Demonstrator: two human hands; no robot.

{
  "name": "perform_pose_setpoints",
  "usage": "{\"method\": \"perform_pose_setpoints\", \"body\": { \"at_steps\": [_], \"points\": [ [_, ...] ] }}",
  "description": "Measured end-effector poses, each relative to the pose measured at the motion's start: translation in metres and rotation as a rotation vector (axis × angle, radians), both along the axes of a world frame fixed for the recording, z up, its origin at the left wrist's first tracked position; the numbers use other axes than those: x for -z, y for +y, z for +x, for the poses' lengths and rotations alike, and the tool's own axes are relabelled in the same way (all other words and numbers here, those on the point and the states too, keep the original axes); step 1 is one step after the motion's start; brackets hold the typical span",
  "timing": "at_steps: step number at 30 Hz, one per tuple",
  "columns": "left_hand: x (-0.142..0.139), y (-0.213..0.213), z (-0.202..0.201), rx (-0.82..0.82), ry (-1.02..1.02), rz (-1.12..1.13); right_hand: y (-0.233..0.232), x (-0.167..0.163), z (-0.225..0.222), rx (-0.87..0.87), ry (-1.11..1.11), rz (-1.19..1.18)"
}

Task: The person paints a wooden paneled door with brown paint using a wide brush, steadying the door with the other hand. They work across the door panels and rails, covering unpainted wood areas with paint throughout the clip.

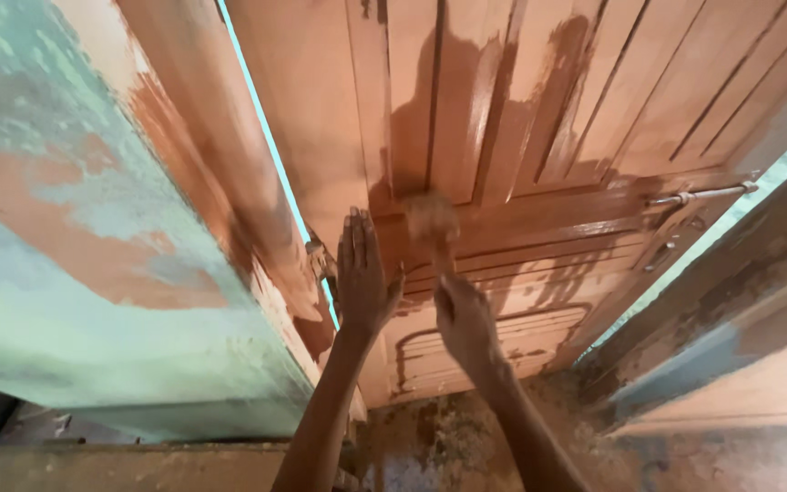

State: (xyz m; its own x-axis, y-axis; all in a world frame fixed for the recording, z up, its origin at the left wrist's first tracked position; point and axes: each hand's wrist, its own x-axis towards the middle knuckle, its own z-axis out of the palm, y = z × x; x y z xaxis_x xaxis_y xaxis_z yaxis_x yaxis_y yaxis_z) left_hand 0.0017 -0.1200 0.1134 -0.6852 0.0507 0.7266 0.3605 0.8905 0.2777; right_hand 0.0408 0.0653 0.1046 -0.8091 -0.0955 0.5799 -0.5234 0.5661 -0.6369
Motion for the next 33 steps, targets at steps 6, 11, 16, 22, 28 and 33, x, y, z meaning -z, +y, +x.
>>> {"method": "perform_pose_setpoints", "body": {
  "at_steps": [6,11,16,22,28,33],
  "points": [
    [0.004,0.003,0.000,0.041,0.014,0.051,-0.001,-0.121,-0.017,0.007,0.238,-0.106],
    [0.014,0.001,-0.002,0.020,0.026,0.053,0.001,-0.114,-0.011,-0.155,-0.032,-0.385],
    [0.015,-0.001,-0.002,0.040,0.008,0.073,-0.007,-0.012,-0.030,-0.081,-0.531,-0.618],
    [0.007,-0.008,0.005,0.059,0.062,0.063,0.006,0.065,0.026,0.053,-0.306,-0.001],
    [0.000,-0.002,0.001,0.002,0.012,0.056,0.029,-0.023,0.002,0.201,0.052,0.383],
    [-0.007,0.002,-0.002,0.022,0.069,0.048,0.047,-0.132,-0.014,0.333,0.124,0.518]
  ]
}}
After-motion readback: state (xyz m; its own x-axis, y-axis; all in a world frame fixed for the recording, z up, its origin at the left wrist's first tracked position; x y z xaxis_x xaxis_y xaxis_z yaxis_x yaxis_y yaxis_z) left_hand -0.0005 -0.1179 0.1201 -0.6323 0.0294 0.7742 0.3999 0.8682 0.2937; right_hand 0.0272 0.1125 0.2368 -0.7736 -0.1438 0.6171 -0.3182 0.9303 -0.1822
